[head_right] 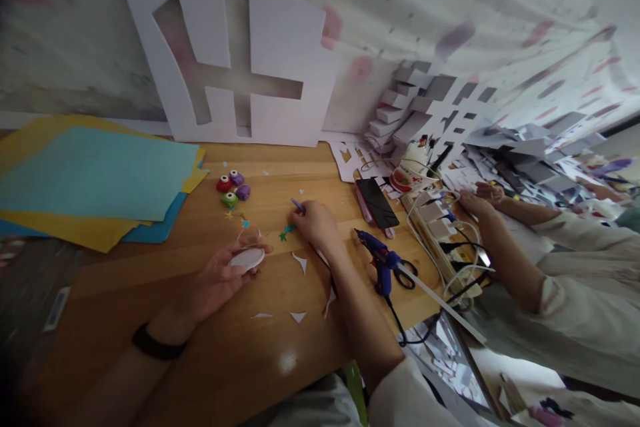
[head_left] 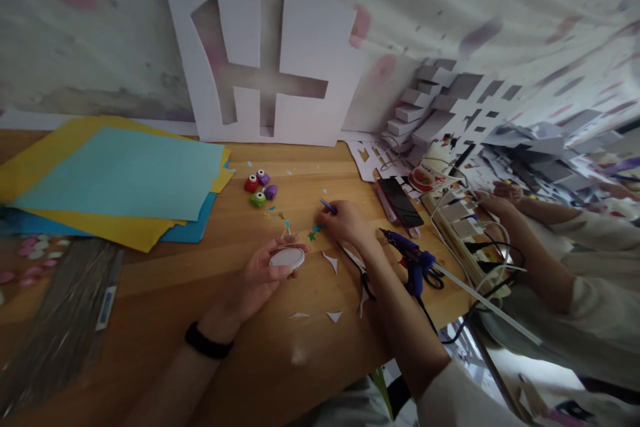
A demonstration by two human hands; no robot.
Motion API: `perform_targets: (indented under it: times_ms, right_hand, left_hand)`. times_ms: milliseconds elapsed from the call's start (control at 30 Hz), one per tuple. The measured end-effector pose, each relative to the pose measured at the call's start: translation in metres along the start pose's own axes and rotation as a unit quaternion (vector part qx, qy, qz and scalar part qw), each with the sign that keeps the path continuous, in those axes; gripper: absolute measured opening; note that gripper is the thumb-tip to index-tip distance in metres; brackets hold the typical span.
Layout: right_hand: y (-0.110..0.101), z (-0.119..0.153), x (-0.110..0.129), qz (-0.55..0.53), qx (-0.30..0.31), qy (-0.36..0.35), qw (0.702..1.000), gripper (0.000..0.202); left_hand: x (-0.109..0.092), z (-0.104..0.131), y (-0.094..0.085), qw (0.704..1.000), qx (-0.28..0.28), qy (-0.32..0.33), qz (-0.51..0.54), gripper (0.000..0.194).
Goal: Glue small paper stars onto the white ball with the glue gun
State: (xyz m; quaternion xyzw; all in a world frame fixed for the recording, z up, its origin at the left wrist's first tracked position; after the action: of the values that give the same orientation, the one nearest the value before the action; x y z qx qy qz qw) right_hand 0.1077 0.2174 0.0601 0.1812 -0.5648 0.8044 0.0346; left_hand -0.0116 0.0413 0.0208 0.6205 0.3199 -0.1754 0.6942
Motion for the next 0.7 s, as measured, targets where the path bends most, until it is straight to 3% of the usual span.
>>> perform_targets:
  times_ms: [300,500,700]
  right_hand:
    - [-0.018,0.022,0.006,0.025,0.043,-0.033,0.998,0.016]
    - [-0.018,0.05,-0.016,0.032,0.098,-0.048,0.994,0.026]
    - [-0.015,0.055,-0.033,0.045,0.137,-0.033,0.989,0.029]
  left_hand:
    - [-0.008,-0.002,-0.001,1.0,-0.015,0.011,0.001,0.044]
    - [-0.009,-0.005,-0.007,1.0,-0.018,0.019,0.002,0.044]
    - [-0.007,-0.004,-0.006,1.0,-0.01,0.016,0.002,0.046]
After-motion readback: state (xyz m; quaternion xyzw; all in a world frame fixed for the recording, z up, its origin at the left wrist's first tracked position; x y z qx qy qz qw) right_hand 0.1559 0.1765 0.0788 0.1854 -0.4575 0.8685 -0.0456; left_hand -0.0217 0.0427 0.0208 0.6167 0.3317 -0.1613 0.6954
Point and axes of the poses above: each hand's wrist, its own z-axis away from the middle knuckle, its own y-axis out of the palm, x = y × z, the point moved 3 cm from there along -z, towards the middle knuckle, and after that the axes turned 15 degrees about y, right-handed, at the moved point
